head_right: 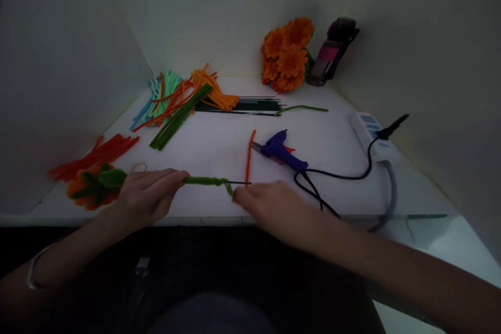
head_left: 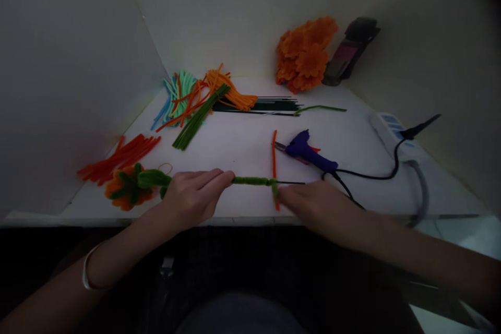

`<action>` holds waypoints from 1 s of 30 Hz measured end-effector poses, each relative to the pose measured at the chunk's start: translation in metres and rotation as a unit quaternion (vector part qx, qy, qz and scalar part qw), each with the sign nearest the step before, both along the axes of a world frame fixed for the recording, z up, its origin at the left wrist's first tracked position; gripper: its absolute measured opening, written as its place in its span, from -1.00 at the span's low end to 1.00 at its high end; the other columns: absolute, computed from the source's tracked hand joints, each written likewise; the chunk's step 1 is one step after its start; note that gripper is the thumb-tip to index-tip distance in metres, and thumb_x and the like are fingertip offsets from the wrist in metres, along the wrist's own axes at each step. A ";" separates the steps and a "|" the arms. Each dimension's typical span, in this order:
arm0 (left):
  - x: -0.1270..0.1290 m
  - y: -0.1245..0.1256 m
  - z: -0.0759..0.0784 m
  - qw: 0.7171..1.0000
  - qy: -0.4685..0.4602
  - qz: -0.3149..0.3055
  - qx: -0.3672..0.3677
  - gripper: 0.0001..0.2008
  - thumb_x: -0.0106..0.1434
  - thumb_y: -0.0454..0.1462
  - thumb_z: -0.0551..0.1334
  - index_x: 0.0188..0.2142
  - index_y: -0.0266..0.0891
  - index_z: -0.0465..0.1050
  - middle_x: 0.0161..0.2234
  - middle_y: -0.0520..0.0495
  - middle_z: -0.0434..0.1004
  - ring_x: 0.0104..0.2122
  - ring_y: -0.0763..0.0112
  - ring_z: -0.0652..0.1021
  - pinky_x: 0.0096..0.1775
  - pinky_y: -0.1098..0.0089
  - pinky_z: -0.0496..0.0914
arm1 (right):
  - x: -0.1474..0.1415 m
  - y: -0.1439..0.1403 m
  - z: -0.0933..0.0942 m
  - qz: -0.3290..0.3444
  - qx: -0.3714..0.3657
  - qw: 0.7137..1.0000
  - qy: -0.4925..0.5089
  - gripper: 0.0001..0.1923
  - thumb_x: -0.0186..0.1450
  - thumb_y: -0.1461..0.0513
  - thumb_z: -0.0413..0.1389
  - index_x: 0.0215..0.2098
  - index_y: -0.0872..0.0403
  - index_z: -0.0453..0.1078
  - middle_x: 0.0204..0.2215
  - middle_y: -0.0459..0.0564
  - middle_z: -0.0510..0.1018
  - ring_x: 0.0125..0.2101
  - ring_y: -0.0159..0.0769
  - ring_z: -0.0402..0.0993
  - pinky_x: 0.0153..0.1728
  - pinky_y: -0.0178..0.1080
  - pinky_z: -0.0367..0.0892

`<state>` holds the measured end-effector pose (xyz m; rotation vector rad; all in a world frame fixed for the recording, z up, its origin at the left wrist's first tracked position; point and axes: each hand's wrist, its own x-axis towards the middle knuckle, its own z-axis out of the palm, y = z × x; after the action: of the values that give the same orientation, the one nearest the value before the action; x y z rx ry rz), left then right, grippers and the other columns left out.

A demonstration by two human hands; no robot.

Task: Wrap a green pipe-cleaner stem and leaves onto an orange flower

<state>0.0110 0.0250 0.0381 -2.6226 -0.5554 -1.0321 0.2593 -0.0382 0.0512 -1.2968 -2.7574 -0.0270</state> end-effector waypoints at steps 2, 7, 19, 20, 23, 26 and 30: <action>0.001 0.003 -0.004 0.999 0.035 0.012 0.018 -0.82 0.19 -0.44 0.08 -0.20 -0.29 0.31 -0.40 0.00 0.56 -0.53 0.54 0.53 -0.51 0.55 0.37 | -0.014 -0.015 -0.004 0.014 -0.021 1.000 0.004 -0.86 0.29 0.35 -0.08 -0.35 0.11 0.29 -0.54 -0.13 0.46 -0.56 -0.40 0.37 -0.56 -0.32 0.14; 0.001 0.002 -0.006 0.996 0.093 0.004 0.012 -0.81 0.21 -0.43 0.04 -0.19 -0.30 0.30 -0.38 -0.02 0.56 -0.53 0.50 0.53 -0.52 0.52 0.37 | -0.020 -0.034 0.022 0.020 0.011 1.000 0.021 -0.81 0.34 0.31 -0.15 -0.39 0.10 0.23 -0.59 -0.15 0.39 -0.61 -0.41 0.29 -0.58 -0.29 0.06; 0.026 -0.009 0.031 0.937 0.147 0.035 -0.316 -0.67 0.34 -0.15 -0.07 0.02 -0.21 0.21 -0.13 -0.04 0.48 -0.25 0.35 0.53 -0.26 0.39 0.37 | -0.010 -0.025 0.014 0.014 0.083 0.996 0.015 -0.84 0.34 0.35 -0.17 -0.34 0.11 0.20 -0.60 -0.14 0.35 -0.61 -0.43 0.25 -0.57 -0.31 -0.02; 0.029 -0.008 0.033 0.932 0.142 0.018 -0.334 -0.70 0.35 -0.16 -0.08 -0.03 -0.21 0.24 -0.17 -0.03 0.49 -0.26 0.39 0.52 -0.26 0.42 0.36 | -0.009 -0.026 0.014 0.015 0.091 0.996 0.015 -0.84 0.33 0.35 -0.17 -0.34 0.11 0.20 -0.60 -0.15 0.34 -0.62 -0.44 0.23 -0.57 -0.31 -0.02; 0.035 -0.006 0.038 0.916 0.120 -0.026 -0.382 -0.75 0.36 -0.22 -0.09 -0.21 -0.26 0.30 -0.36 0.00 0.47 -0.38 0.48 0.48 -0.35 0.50 0.30 | -0.002 -0.026 0.011 0.011 0.122 0.992 0.010 -0.85 0.32 0.36 -0.16 -0.36 0.11 0.19 -0.62 -0.15 0.31 -0.64 -0.44 0.18 -0.59 -0.31 -0.04; 0.036 -0.007 0.041 0.918 0.107 -0.052 -0.377 -0.77 0.35 -0.27 -0.08 -0.31 -0.28 0.30 -0.45 0.02 0.40 -0.46 0.51 0.42 -0.39 0.51 0.24 | 0.009 -0.017 0.001 -0.018 0.153 0.988 0.010 -0.88 0.31 0.35 -0.13 -0.30 0.11 0.23 -0.59 -0.13 0.36 -0.61 -0.42 0.23 -0.59 -0.32 -0.03; 0.034 -0.012 0.042 0.916 0.149 -0.091 -0.361 -0.80 0.32 -0.28 -0.03 -0.33 -0.26 0.32 -0.49 0.04 0.38 -0.51 0.53 0.39 -0.45 0.52 0.19 | 0.016 0.007 -0.007 -0.035 0.150 0.983 0.101 -0.84 0.33 0.31 -0.15 -0.29 0.12 0.26 -0.51 -0.08 0.43 -0.53 -0.44 0.32 -0.54 -0.38 0.11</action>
<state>0.0448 0.0129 0.0805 -3.4484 -0.7332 -0.4883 0.2752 -0.0313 0.0446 -1.2376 -2.4240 -0.2894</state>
